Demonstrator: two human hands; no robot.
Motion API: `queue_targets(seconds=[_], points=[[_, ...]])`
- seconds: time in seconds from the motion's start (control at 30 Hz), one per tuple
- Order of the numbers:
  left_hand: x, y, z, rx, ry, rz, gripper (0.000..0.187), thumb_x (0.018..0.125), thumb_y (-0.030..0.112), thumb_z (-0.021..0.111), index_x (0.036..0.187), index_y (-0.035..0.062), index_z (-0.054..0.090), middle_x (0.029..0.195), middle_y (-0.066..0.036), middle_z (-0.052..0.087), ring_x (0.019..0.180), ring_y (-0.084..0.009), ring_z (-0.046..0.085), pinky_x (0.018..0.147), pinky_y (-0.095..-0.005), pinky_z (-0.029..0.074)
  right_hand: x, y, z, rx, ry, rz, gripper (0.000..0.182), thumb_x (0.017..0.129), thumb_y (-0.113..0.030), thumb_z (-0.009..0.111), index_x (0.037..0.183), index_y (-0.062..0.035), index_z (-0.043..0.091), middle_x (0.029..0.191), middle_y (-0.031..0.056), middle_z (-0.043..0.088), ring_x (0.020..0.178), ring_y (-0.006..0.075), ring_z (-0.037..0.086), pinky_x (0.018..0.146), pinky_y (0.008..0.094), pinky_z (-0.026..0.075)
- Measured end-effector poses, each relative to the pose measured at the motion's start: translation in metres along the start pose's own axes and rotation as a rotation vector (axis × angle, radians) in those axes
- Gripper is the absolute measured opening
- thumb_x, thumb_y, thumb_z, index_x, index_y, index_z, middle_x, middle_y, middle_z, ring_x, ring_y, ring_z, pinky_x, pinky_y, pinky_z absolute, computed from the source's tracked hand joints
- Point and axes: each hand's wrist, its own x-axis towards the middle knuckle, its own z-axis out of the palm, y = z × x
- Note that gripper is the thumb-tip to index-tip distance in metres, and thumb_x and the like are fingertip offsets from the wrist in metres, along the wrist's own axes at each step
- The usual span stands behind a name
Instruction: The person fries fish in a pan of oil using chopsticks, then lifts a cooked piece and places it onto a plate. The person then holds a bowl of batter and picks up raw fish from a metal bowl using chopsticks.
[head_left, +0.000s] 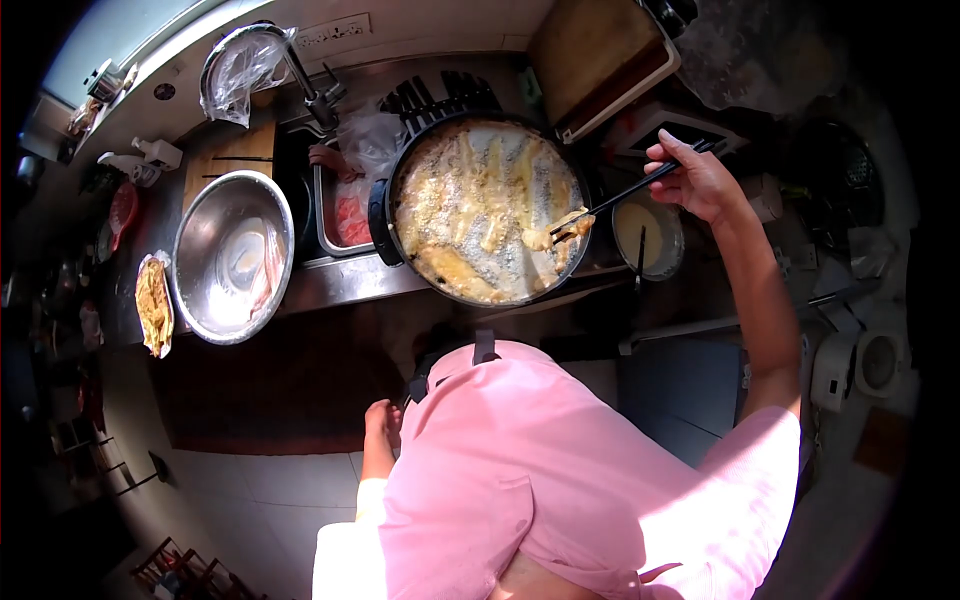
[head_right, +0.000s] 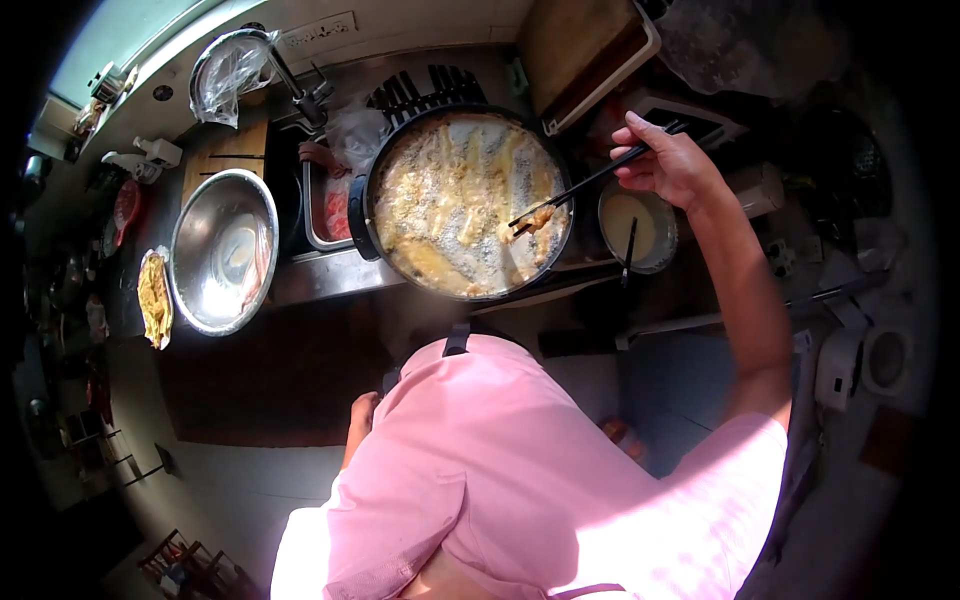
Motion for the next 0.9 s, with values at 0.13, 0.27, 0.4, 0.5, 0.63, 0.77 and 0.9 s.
queue_targets(seconds=[0.13,0.27,0.4,0.5,0.63,0.77,0.9], points=[[0.027,-0.011,-0.01,0.019,-0.035,0.004,0.017,0.083,0.016,0.043,0.092,0.0061,0.052,0.067,-0.007,0.054,0.051,-0.0164,0.053,0.041,-0.0287,0.043,-0.009,-0.015,0.003,0.004,0.022,-0.054,0.031,0.08,-0.037,0.053,0.081,-0.0064,0.057,0.069,0.0057,0.061,0.053,0.0133,0.059,0.052,0.027,0.05],[0.013,0.008,-0.021,0.028,-0.031,-0.019,0.017,0.083,0.016,0.043,0.096,0.008,0.051,0.07,-0.006,0.054,0.053,-0.0154,0.053,0.042,-0.0276,0.042,-0.01,-0.018,0.007,-0.026,0.056,-0.066,0.03,0.08,-0.037,0.052,0.082,-0.0081,0.055,0.068,0.0047,0.06,0.052,0.0122,0.056,0.05,0.0248,0.046],[0.011,0.042,-0.052,-0.011,0.063,0.033,0.017,0.084,0.017,0.043,0.095,0.0085,0.051,0.071,-0.005,0.054,0.053,-0.0133,0.053,0.041,-0.0253,0.042,-0.008,-0.015,0.014,0.023,0.071,-0.055,0.027,0.081,-0.037,0.051,0.079,-0.0103,0.054,0.065,0.0033,0.058,0.05,0.0115,0.054,0.047,0.0243,0.046],[0.009,0.073,-0.078,-0.081,0.102,0.076,0.016,0.083,0.019,0.044,0.094,0.0097,0.051,0.073,-0.003,0.055,0.055,-0.012,0.054,0.041,-0.0228,0.042,-0.003,-0.01,0.018,0.04,0.056,-0.052,0.027,0.081,-0.036,0.052,0.079,-0.0095,0.054,0.066,0.0039,0.058,0.049,0.0119,0.054,0.047,0.0248,0.046],[0.018,0.111,-0.123,-0.265,0.115,0.142,0.016,0.081,0.021,0.048,0.094,0.0111,0.05,0.076,-0.004,0.056,0.06,-0.0127,0.055,0.046,-0.0236,0.043,-0.003,-0.003,0.018,0.039,0.111,-0.027,0.03,0.079,-0.037,0.055,0.082,-0.0074,0.056,0.069,0.0051,0.058,0.055,0.0134,0.056,0.054,0.0277,0.047],[0.046,0.131,-0.153,-0.246,0.114,0.144,0.018,0.079,0.025,0.051,0.094,0.0145,0.051,0.077,-0.002,0.057,0.061,-0.0132,0.056,0.046,-0.0243,0.042,-0.006,0.002,0.021,0.033,0.144,-0.004,0.033,0.079,-0.038,0.054,0.085,-0.0054,0.056,0.073,0.0074,0.059,0.059,0.0153,0.058,0.057,0.0298,0.049],[0.036,0.141,-0.154,-0.033,0.039,0.062,0.017,0.08,0.023,0.05,0.092,0.012,0.053,0.074,-0.002,0.058,0.06,-0.0124,0.056,0.046,-0.0236,0.042,-0.007,0.017,0.023,0.089,0.16,0.002,0.034,0.08,-0.037,0.053,0.085,-0.0044,0.055,0.075,0.0083,0.059,0.059,0.0158,0.058,0.057,0.0293,0.049]])
